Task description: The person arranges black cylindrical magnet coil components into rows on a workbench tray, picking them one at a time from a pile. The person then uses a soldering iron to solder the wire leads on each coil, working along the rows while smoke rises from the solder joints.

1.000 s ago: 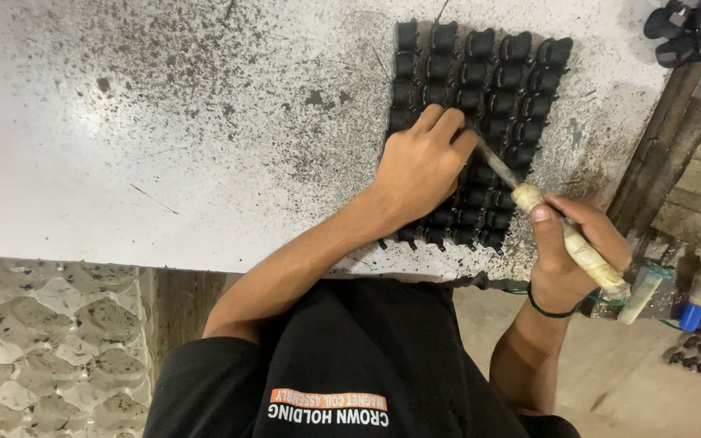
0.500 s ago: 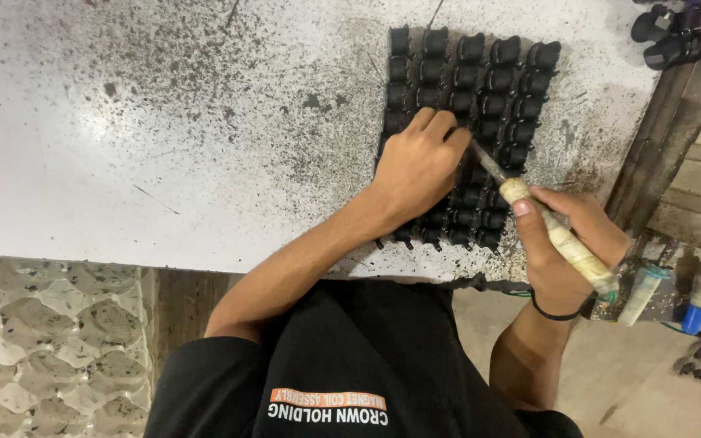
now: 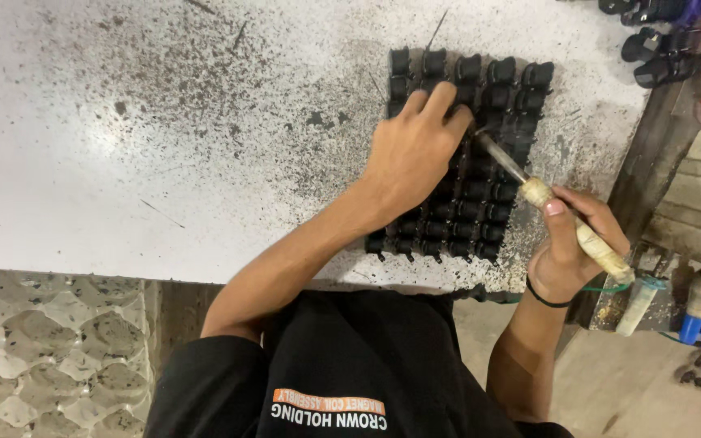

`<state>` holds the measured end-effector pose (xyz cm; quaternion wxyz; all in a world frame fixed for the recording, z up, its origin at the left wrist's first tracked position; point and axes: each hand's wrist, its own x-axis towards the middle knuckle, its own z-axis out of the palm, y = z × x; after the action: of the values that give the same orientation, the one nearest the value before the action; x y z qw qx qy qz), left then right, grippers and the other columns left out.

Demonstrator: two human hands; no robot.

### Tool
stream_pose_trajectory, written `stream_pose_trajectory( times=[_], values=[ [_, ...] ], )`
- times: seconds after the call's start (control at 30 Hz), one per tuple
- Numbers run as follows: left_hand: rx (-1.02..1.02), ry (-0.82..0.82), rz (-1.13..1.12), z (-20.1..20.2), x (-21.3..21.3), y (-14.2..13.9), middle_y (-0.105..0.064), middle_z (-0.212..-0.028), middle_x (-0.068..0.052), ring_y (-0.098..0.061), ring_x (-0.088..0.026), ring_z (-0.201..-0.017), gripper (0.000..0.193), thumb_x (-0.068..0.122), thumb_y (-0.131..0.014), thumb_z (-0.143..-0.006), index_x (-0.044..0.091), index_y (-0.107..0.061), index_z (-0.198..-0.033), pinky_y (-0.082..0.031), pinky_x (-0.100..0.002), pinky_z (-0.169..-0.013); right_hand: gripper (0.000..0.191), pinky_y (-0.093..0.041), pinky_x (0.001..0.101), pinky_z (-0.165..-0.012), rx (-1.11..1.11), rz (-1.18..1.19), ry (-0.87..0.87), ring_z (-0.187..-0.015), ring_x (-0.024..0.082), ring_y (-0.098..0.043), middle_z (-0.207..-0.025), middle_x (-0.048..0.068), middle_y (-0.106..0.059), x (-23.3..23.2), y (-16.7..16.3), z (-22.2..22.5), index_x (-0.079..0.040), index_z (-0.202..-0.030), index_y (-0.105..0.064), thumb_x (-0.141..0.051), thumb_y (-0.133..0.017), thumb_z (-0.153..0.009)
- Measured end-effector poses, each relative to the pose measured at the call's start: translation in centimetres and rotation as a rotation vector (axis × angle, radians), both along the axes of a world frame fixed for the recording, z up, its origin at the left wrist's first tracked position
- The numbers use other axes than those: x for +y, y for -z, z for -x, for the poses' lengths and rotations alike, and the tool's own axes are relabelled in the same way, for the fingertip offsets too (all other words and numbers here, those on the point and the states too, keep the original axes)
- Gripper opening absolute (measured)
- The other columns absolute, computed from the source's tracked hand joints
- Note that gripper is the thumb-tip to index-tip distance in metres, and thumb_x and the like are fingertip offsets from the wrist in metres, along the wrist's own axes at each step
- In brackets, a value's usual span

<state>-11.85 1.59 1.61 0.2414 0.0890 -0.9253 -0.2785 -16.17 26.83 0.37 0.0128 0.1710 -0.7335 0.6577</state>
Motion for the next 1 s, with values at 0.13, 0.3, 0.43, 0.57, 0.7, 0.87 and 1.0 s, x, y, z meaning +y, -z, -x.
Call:
stream_pose_trajectory(
  times=[0.13,0.3,0.43,0.57,0.7,0.87,1.0],
  values=[
    [-0.107,0.01,-0.089,-1.0,2.1,3.9,-0.062,-0.101,-0.01,-0.062,-0.026,-0.095,0.024,0.002,-0.07,-0.078,0.004,-0.073,-0.102,-0.057,-0.038,-0.058,0.016,-0.052,0.027,-0.089,-0.031,-0.042,-0.036,-0.093,0.019,-0.065,-0.103,0.016,-0.072,0.0,-0.1,0.2,0.009,-0.111,-0.071,0.001,-0.077,-0.099],
    [-0.075,0.02,-0.05,-0.8,2.3,5.4,-0.064,-0.099,-0.009,-0.062,-0.025,-0.097,0.022,-0.001,-0.068,-0.076,0.003,-0.075,-0.096,-0.058,-0.034,-0.057,0.018,-0.05,0.0246,-0.082,-0.031,-0.124,-0.073,-0.087,0.017,-0.066,-0.099,0.014,-0.072,-0.1,-0.6,0.4,0.008,-0.113,-0.073,-0.003,-0.078,-0.1],
    [-0.087,0.029,-0.068,-0.8,2.4,5.3,-0.064,-0.098,-0.009,-0.062,-0.025,-0.098,0.022,0.001,-0.069,-0.075,0.003,-0.076,-0.095,-0.058,-0.035,-0.057,0.017,-0.048,0.0234,-0.08,0.019,-0.242,-0.122,-0.086,0.016,-0.064,-0.098,0.014,-0.072,-0.4,-1.6,0.5,0.009,-0.112,-0.074,-0.004,-0.08,-0.104],
    [-0.101,0.043,-0.07,-0.6,2.5,5.0,-0.063,-0.098,-0.01,-0.062,-0.026,-0.098,0.024,0.002,-0.069,-0.074,0.002,-0.076,-0.097,-0.059,-0.035,-0.057,0.016,-0.048,0.0225,-0.079,0.085,-0.364,-0.171,-0.086,0.015,-0.065,-0.098,0.014,-0.073,-1.1,-3.2,0.6,0.008,-0.112,-0.074,-0.004,-0.082,-0.105],
    [-0.104,0.05,-0.049,-0.2,2.8,4.9,-0.062,-0.098,-0.011,-0.062,-0.027,-0.099,0.021,0.003,-0.07,-0.075,0.002,-0.076,-0.095,-0.059,-0.036,-0.057,0.013,-0.049,0.0219,-0.079,0.078,-0.412,-0.198,-0.086,0.014,-0.066,-0.099,0.014,-0.074,-2.5,-5.1,0.4,0.008,-0.112,-0.074,0.0,-0.081,-0.107],
    [-0.126,0.057,-0.047,0.1,3.1,5.3,-0.062,-0.1,-0.012,-0.062,-0.029,-0.102,0.011,0.004,-0.071,-0.075,0.003,-0.073,-0.086,-0.06,-0.038,-0.06,0.013,-0.051,0.0224,-0.082,0.081,-0.481,-0.188,-0.089,0.014,-0.067,-0.1,0.013,-0.073,-4.2,-7.2,0.2,0.006,-0.109,-0.073,0.0,-0.08,-0.1],
    [-0.093,0.044,-0.093,0.2,2.8,4.9,-0.062,-0.098,-0.011,-0.062,-0.03,-0.1,0.021,0.004,-0.071,-0.073,0.003,-0.073,-0.093,-0.06,-0.04,-0.062,0.013,-0.052,0.0216,-0.084,0.108,-0.497,-0.232,-0.091,0.015,-0.069,-0.103,0.014,-0.074,-4.2,-7.3,0.5,0.007,-0.112,-0.073,0.002,-0.081,-0.102]
  ],
)
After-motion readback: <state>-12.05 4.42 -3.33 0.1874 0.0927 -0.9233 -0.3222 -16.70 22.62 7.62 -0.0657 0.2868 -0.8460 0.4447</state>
